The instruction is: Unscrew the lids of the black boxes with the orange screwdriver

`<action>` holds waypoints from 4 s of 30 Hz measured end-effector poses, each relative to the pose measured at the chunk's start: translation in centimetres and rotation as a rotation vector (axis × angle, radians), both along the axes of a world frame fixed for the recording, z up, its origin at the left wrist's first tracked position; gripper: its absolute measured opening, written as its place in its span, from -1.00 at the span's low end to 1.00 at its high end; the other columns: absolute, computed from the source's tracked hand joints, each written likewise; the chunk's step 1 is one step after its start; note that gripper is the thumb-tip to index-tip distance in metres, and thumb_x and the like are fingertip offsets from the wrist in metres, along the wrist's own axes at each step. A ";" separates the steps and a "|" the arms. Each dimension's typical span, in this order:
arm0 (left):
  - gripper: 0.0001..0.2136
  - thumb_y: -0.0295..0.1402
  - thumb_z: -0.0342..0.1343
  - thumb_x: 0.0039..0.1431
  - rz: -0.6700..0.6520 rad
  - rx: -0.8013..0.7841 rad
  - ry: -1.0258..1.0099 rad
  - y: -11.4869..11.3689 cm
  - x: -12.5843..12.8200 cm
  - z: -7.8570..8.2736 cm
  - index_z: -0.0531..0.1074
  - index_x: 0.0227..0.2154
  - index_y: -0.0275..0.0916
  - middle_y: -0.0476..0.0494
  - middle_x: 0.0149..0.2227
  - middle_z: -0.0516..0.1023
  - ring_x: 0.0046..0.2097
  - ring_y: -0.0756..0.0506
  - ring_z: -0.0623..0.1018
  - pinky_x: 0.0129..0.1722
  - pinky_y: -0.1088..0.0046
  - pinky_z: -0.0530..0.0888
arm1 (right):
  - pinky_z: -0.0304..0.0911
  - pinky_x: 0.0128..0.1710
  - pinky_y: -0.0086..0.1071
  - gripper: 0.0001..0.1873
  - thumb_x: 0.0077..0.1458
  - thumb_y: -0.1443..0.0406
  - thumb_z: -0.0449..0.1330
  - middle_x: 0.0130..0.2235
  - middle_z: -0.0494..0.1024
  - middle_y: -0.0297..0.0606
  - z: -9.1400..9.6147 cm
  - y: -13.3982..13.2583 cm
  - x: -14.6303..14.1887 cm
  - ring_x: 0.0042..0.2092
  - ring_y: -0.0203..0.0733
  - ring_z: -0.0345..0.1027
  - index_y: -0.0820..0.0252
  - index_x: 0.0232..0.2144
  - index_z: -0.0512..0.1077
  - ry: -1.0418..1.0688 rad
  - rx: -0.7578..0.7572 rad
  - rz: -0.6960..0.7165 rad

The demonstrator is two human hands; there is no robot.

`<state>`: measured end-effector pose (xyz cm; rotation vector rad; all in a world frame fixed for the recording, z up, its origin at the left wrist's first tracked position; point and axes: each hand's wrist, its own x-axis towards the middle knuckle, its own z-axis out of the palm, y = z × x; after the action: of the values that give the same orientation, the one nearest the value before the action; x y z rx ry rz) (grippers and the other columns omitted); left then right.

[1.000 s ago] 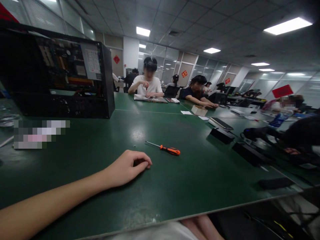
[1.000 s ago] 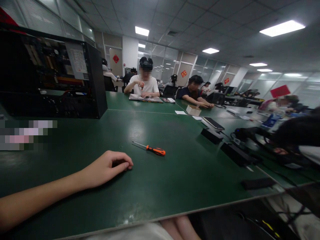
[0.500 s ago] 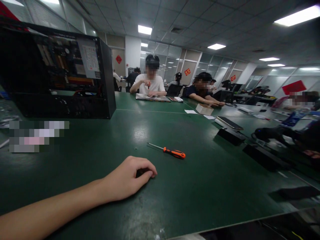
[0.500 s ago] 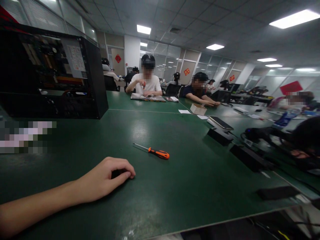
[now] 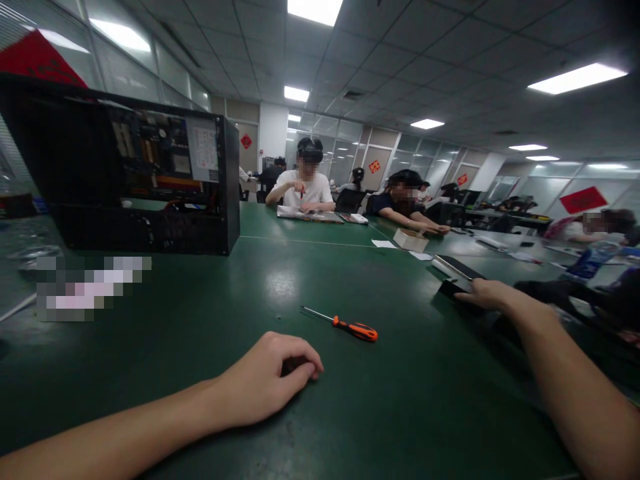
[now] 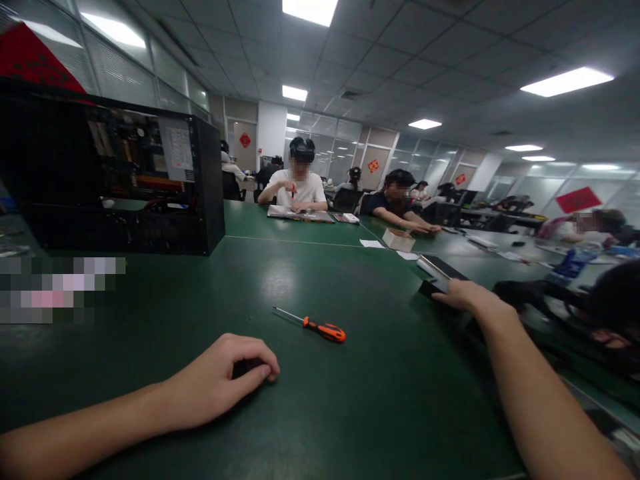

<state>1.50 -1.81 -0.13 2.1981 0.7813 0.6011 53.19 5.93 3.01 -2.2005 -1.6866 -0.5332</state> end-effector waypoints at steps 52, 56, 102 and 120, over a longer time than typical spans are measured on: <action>-0.65 -0.21 0.29 0.12 0.174 0.129 0.013 1.4 -0.7 0.4 0.56 -0.04 -0.19 -0.06 -0.15 0.65 -0.19 -0.14 0.59 -0.18 0.41 0.43 | 0.27 -0.26 -0.35 -0.77 0.21 0.15 0.20 -0.25 0.59 -0.20 -0.2 -4.0 -24.4 -0.26 -0.18 0.43 0.20 -0.26 0.52 0.317 -0.251 0.938; -0.65 -0.23 0.29 0.11 0.169 0.112 0.006 1.4 -0.7 0.3 0.55 -0.04 -0.19 -0.05 -0.15 0.64 -0.18 -0.14 0.59 -0.19 0.41 0.43 | 0.33 -0.25 -0.32 -0.74 0.10 0.10 0.30 -0.27 0.59 -0.25 0.9 -4.8 -24.6 -0.26 -0.16 0.46 0.16 -0.29 0.50 0.569 -0.016 0.877; -0.64 -0.21 0.27 0.12 0.169 0.102 0.028 1.3 -0.4 0.7 0.55 -0.03 -0.19 -0.07 -0.17 0.65 -0.21 -0.15 0.60 -0.22 0.40 0.43 | 0.14 -0.52 -0.41 -0.76 0.18 0.12 0.24 -0.49 0.43 -0.36 2.6 -7.0 -25.0 -0.50 -0.32 0.23 0.15 -0.37 0.39 0.435 0.355 0.742; -0.65 -0.21 0.28 0.12 0.163 0.101 0.027 1.3 -0.5 0.5 0.55 -0.04 -0.19 -0.06 -0.18 0.65 -0.22 -0.14 0.60 -0.22 0.40 0.43 | 0.04 -0.54 -0.41 -0.69 0.16 0.08 0.24 -0.56 0.39 -0.37 2.1 -5.6 -24.4 -0.53 -0.33 0.16 0.17 -0.48 0.43 0.451 0.338 0.693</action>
<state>1.03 -0.51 0.41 2.2526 0.9709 0.7064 28.79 0.30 5.08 -1.2581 -1.7845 -0.1077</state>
